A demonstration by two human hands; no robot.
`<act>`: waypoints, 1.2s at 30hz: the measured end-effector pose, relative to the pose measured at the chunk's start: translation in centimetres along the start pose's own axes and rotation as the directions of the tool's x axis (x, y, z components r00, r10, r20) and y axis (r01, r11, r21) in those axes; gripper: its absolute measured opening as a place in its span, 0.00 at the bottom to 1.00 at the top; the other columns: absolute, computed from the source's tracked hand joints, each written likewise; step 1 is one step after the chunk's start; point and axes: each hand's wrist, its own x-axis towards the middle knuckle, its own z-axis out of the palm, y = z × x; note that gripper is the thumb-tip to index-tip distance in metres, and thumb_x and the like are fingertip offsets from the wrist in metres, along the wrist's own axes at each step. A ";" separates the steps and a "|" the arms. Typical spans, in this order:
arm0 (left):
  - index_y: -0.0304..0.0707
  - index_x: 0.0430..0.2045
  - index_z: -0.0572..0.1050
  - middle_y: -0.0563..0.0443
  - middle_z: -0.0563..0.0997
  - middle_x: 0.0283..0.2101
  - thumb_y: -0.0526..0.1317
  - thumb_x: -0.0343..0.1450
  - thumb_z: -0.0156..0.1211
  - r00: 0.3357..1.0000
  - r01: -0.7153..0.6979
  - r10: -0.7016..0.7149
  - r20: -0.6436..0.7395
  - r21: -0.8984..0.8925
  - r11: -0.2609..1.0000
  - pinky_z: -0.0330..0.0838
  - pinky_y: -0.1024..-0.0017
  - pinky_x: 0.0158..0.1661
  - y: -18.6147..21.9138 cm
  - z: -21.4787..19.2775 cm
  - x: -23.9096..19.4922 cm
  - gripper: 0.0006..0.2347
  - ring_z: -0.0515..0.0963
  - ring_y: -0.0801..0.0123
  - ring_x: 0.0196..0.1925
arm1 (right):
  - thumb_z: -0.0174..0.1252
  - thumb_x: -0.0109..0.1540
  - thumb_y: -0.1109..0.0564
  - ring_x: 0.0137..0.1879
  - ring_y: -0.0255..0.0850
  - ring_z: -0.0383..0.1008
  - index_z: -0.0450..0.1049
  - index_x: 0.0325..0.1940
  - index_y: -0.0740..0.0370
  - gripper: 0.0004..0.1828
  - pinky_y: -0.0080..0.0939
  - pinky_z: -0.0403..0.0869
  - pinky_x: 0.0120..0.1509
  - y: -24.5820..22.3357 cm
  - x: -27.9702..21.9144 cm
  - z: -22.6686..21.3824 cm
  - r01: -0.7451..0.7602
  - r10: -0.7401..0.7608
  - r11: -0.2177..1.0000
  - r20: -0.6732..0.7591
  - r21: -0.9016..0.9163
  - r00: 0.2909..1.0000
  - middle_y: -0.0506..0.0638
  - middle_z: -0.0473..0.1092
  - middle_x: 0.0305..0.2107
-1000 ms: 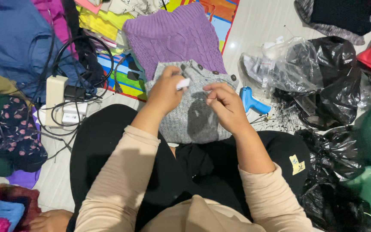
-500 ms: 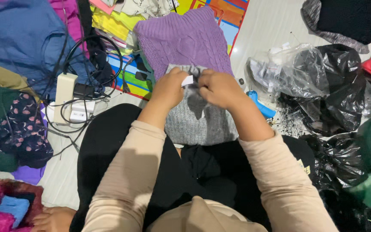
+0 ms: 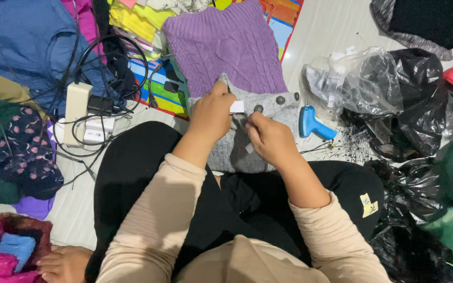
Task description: The person sits on the floor and uses a blue handheld label maker to print and apply tags to folded sweaters. They handle a blue sweater, a pink and white striped sweater, a grey sweater, and a purple sweater, placing each tagged item into a pile.
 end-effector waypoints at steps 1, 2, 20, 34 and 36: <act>0.36 0.34 0.80 0.40 0.75 0.44 0.33 0.62 0.68 1.000 -0.007 0.007 0.018 0.029 1.000 0.75 0.46 0.42 -0.5 0.5 0.4 0.09 0.81 0.34 0.39 | 0.50 0.67 0.43 0.46 0.60 0.79 0.73 0.49 0.46 0.12 0.61 0.75 0.50 0.0 0.3 0.0 -0.081 0.083 0.994 -0.018 0.080 0.996 0.56 0.75 0.33; 0.36 0.34 0.80 0.40 0.75 0.44 0.33 0.62 0.68 1.000 -0.005 0.004 0.016 0.030 1.000 0.75 0.46 0.42 -0.7 0.5 0.7 0.09 0.81 0.34 0.39 | 0.50 0.67 0.43 0.46 0.60 0.79 0.73 0.49 0.46 0.12 0.61 0.75 0.50 0.0 0.5 0.3 -0.078 0.079 0.994 -0.017 0.079 0.997 0.56 0.75 0.33; 0.51 0.42 0.80 0.45 0.81 0.44 0.40 0.69 0.64 0.989 0.100 -0.077 0.125 -0.185 0.978 0.73 0.50 0.50 -1.5 1.2 1.5 0.09 0.81 0.43 0.50 | 0.55 0.67 0.47 0.45 0.61 0.78 0.76 0.43 0.47 0.08 0.59 0.74 0.49 -0.5 1.6 1.1 -0.094 0.173 0.932 -0.201 0.350 0.964 0.58 0.77 0.30; 0.63 0.34 0.80 0.61 0.82 0.40 0.49 0.68 0.61 0.956 0.290 -0.278 0.089 -0.412 0.864 0.75 0.63 0.46 -3.9 3.5 2.9 0.05 0.83 0.59 0.49 | 0.57 0.65 0.48 0.49 0.58 0.79 0.77 0.40 0.49 0.07 0.55 0.74 0.52 0.1 1.8 1.5 -0.072 0.174 0.869 -0.166 0.489 0.971 0.54 0.79 0.37; 0.59 0.33 0.81 0.60 0.82 0.34 0.45 0.67 0.64 0.956 0.273 -0.288 0.062 -0.550 0.789 0.73 0.69 0.41 -5.5 5.8 3.4 0.04 0.81 0.66 0.42 | 0.57 0.65 0.48 0.46 0.57 0.79 0.77 0.40 0.49 0.07 0.54 0.74 0.50 0.3 1.8 1.6 -0.080 0.176 0.876 -0.161 0.476 0.971 0.55 0.78 0.34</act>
